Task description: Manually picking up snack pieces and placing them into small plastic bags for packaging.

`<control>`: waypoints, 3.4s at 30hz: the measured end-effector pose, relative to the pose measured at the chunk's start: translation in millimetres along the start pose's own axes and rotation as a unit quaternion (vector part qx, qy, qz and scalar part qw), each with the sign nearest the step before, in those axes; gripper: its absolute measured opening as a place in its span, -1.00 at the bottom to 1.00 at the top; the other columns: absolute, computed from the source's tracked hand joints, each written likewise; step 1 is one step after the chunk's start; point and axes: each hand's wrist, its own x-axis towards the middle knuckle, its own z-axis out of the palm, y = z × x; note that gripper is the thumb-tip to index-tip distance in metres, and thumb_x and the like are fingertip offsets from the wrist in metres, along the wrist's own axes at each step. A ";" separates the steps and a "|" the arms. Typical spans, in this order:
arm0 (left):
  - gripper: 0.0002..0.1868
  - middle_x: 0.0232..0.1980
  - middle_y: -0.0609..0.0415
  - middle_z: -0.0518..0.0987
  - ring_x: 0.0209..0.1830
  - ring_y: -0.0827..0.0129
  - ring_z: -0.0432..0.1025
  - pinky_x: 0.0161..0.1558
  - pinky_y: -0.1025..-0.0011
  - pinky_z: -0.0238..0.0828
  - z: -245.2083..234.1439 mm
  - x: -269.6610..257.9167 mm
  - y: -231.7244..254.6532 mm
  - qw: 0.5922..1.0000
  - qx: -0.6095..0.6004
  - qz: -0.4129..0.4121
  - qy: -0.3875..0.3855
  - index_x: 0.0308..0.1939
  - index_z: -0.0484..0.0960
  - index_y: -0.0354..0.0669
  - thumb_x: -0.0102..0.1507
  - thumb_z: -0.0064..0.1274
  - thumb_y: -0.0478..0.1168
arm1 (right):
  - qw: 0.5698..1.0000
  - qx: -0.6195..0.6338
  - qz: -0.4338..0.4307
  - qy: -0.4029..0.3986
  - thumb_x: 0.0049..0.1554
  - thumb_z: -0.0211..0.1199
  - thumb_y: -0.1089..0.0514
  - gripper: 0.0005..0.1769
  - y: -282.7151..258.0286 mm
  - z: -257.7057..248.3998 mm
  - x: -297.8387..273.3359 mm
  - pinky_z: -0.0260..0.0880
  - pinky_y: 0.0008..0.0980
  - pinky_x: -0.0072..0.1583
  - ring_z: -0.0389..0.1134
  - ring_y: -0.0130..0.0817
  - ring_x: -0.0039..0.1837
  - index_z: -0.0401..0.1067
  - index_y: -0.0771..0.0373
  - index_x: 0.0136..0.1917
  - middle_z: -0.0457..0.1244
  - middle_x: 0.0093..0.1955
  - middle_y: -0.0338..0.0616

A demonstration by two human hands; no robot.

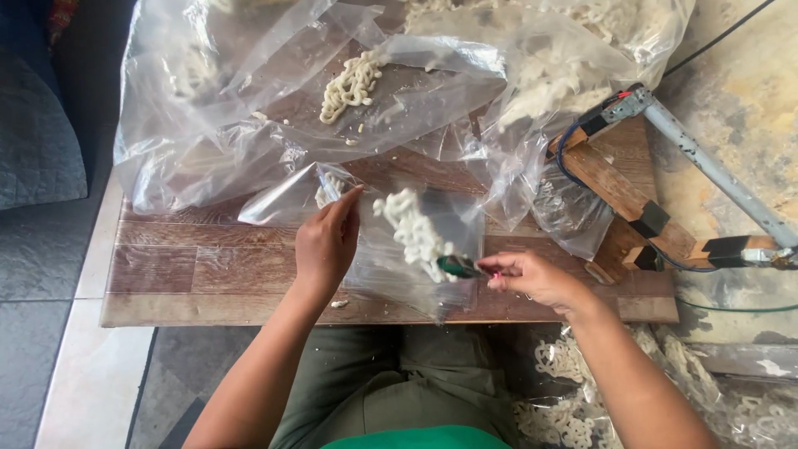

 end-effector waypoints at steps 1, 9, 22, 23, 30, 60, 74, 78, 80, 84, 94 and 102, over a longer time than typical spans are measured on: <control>-0.74 -0.53 0.10 0.55 -0.53 0.22 0.52 -0.43 0.30 0.49 8.6 -7.7 -2.9 1.000 0.000 0.000 -0.002 0.07 0.72 0.07 0.31 0.12 -0.27 | 1.000 0.001 0.001 0.000 0.03 0.43 0.30 -0.44 2.1 -0.5 -0.6 0.46 -0.49 -0.02 0.37 -0.45 -0.07 0.49 0.41 0.31 0.35 0.00 -0.15; -0.64 -0.47 0.14 0.57 -0.53 0.37 0.54 -0.39 0.45 0.52 34.9 -60.8 31.6 0.966 0.022 0.245 -0.081 0.16 0.65 -0.02 0.28 0.01 -0.31 | 0.997 0.004 0.008 -0.075 -0.01 0.49 0.24 -0.39 5.3 3.7 20.2 0.32 -0.63 -0.35 0.38 -0.45 -0.28 0.46 0.47 0.29 0.42 0.00 0.07; -0.69 -0.56 -0.06 0.62 -0.61 0.12 0.56 -0.53 0.27 0.47 -0.9 -28.3 62.6 0.995 -0.068 0.023 -0.065 0.17 0.68 -0.12 0.35 0.03 -0.31 | 0.969 -0.197 -0.146 0.006 0.02 0.49 0.02 -0.42 -49.5 25.7 -3.6 0.36 -0.33 0.05 0.36 -0.34 -0.02 0.54 0.15 0.30 0.41 -0.04 -0.12; -0.68 -0.57 -0.06 0.62 -0.61 0.11 0.55 -0.53 0.27 0.47 0.3 -29.6 66.0 0.995 -0.067 0.029 -0.064 0.18 0.67 -0.10 0.35 0.04 -0.30 | 0.963 -0.216 -0.156 0.022 0.03 0.48 0.00 -0.43 -52.2 28.7 -2.2 0.35 -0.35 0.05 0.38 -0.34 -0.02 0.54 0.12 0.30 0.41 -0.05 -0.17; -0.66 -0.60 -0.08 0.59 -0.58 0.04 0.55 -0.51 0.14 0.44 -0.8 -36.5 33.2 0.996 -0.078 -0.016 -0.045 0.18 0.69 -0.06 0.33 0.07 -0.31 | 0.953 -0.246 -0.169 0.048 0.04 0.47 -0.02 -0.32 -61.3 38.9 -1.3 0.36 -0.30 0.06 0.39 -0.26 0.05 0.44 0.06 0.41 0.40 0.07 -0.17; -0.64 -0.70 0.06 0.51 -0.73 0.42 0.37 -0.47 0.47 0.40 -41.5 4.8 33.1 0.912 -0.338 -0.184 -0.142 0.27 0.62 -0.07 0.39 -0.03 -0.27 | 0.637 -0.554 -0.455 0.283 0.16 0.30 0.22 -0.76 -96.8 81.8 -30.8 0.34 -0.32 0.05 0.39 -0.33 -0.02 0.59 0.00 0.09 0.37 -0.06 -0.30; -0.56 0.07 -0.12 0.61 0.05 0.12 0.52 0.15 0.26 0.47 12.1 -41.7 -78.6 0.998 0.027 0.039 0.044 0.32 0.49 -0.30 0.34 0.02 -0.41 | 0.649 -0.486 -0.468 0.352 0.07 0.47 0.16 -0.43 -96.0 64.3 29.9 0.36 -0.31 0.08 0.37 -0.34 -0.01 0.50 -0.08 0.35 0.37 0.07 -0.27; -0.81 -0.25 -0.06 0.56 -0.23 0.06 0.53 -0.04 0.21 0.44 -16.9 -25.1 -93.6 0.973 -0.075 -0.067 0.208 -0.12 0.55 -0.28 0.33 0.29 -0.41 | 0.668 -0.442 -0.454 0.391 -0.01 0.58 0.19 -0.22 -99.4 54.4 51.1 0.36 -0.21 0.08 0.36 -0.23 0.03 0.42 0.08 0.46 0.33 0.13 -0.15; -0.76 -0.12 -0.03 0.56 -0.13 0.20 0.53 0.03 0.27 0.49 -42.6 -28.7 -91.7 0.957 -0.182 -0.140 0.180 0.05 0.44 -0.25 0.39 0.18 -0.37 | 0.676 -0.485 -0.443 0.335 -0.08 0.57 0.22 -0.19 -104.5 80.2 56.8 0.39 -0.22 0.03 0.39 -0.24 0.01 0.43 0.05 0.44 0.34 0.11 -0.16; -0.51 0.09 0.13 0.54 -0.10 0.52 0.50 0.06 0.44 0.57 -72.2 -43.0 -91.0 0.848 -0.404 -0.332 0.087 0.44 0.24 -0.08 0.45 -0.01 -0.19 | 0.668 -0.553 -0.448 0.218 -0.17 0.51 0.17 -0.21 -80.7 134.2 86.6 0.36 -0.24 0.09 0.39 -0.22 0.14 0.42 0.08 0.36 0.33 0.17 -0.18; -0.36 0.15 -0.09 0.49 -0.03 0.23 0.54 -0.04 0.30 0.63 -68.2 -57.1 -69.9 0.757 -0.490 -0.431 -0.028 0.50 0.26 -0.13 0.33 0.04 -0.31 | 0.736 -0.495 -0.380 0.263 0.08 0.36 -0.01 -0.49 -51.2 128.5 141.9 0.40 -0.31 0.07 0.42 -0.33 0.03 0.44 -0.09 0.31 0.34 0.06 -0.38; -0.14 0.15 -0.04 0.58 0.00 0.26 0.51 -0.03 0.33 0.56 -62.9 -60.3 -46.2 0.732 -0.473 -0.389 -0.297 0.51 0.27 -0.09 0.14 0.24 -0.47 | 0.961 0.148 -0.205 0.114 0.11 0.39 0.19 -0.51 -85.9 56.4 67.8 0.43 -0.54 -0.16 0.47 -0.32 -0.12 0.42 0.35 0.29 0.38 -0.10 -0.08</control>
